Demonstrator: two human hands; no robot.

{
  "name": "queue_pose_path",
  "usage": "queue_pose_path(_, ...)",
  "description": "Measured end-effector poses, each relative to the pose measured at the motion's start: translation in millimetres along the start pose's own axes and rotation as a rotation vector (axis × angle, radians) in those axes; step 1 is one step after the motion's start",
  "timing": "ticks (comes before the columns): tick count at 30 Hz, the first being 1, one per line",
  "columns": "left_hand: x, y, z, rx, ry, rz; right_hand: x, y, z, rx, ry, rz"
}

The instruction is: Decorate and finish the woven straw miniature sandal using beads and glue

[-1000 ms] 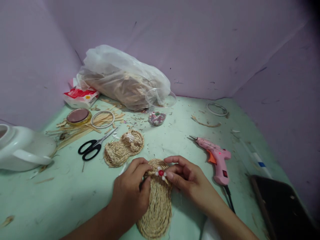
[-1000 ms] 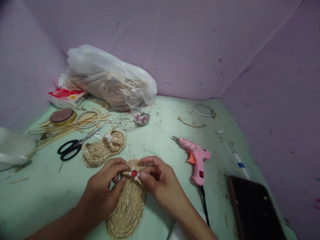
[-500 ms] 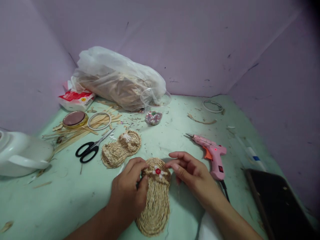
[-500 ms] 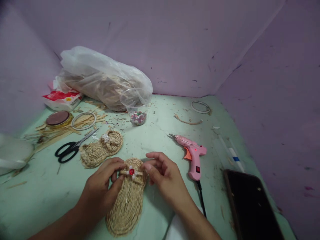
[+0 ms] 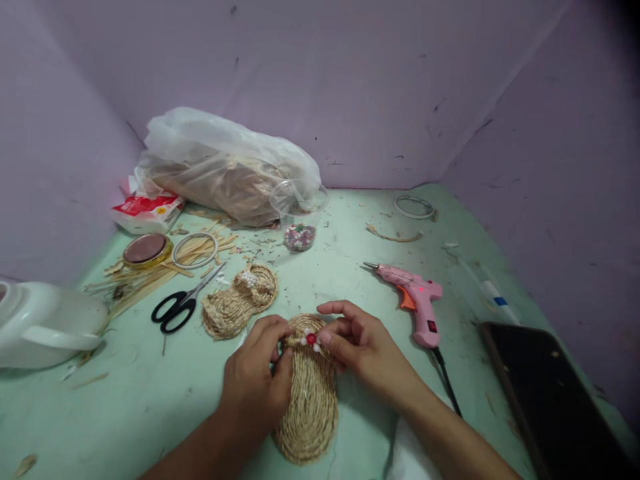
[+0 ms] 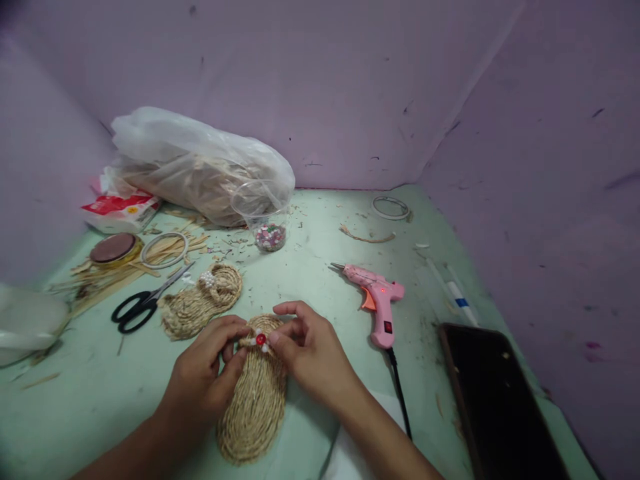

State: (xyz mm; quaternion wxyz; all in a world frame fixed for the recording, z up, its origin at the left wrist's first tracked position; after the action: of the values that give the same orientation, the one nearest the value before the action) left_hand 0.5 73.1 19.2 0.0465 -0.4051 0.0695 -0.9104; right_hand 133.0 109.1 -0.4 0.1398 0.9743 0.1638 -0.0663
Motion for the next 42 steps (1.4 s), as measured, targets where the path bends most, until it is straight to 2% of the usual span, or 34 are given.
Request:
queue_pose_path(8, 1.0, -0.6, -0.2, -0.002, -0.009, 0.015, 5.5, 2.3, -1.2, 0.043, 0.063, 0.003)
queue_pose_path(10, 3.1, -0.7, -1.2, 0.009, 0.002, 0.028, 19.7, 7.0, -8.1, 0.099, 0.206, 0.103)
queue_pose_path(13, 6.5, -1.5, -6.3, 0.087, 0.021, 0.031, 38.3, 18.5, -17.0, 0.093, 0.584, 0.212)
queue_pose_path(18, 6.4, -0.3, -17.3, 0.336, 0.067, -0.088, 25.8, 33.9, -11.7, -0.060, 1.019, -0.002)
queue_pose_path(21, 4.0, 2.5, -14.0, 0.387, 0.145, -0.167, 15.4, 38.1, -11.9, -0.065, 1.104, -0.023)
queue_pose_path(25, 0.0, 5.2, -12.1, 0.398, 0.241, -0.194, 12.9, 36.5, -8.2, -0.049, 1.012, 0.000)
queue_pose_path(30, -6.8, 4.0, -20.7, 0.433, 0.460, -0.137, 26.0, 30.7, 10.6, -0.111, 0.725, 0.062)
queue_pose_path(36, -15.8, 1.4, -20.0, 0.452, 0.605, -0.139, 32.2, 19.4, 18.8, -0.081, 0.418, 0.153)
queue_pose_path(42, -4.6, 0.4, -7.0, 0.382, 0.729, -0.043, 24.8, 18.8, 9.0, 0.010, 0.080, 0.162)
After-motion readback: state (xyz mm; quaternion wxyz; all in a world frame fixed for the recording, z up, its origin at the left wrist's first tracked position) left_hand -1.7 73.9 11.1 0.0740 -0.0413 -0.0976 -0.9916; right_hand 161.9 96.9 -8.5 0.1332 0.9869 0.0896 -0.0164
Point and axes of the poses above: each hand's wrist, its own y-axis away from the middle knuckle, its own x-axis out of the back of the hand, z = x × y, the point moved 8 cm from there along -y, towards the middle knuckle, and after that the axes turned 6 degrees about x, right-handed, at the moved point
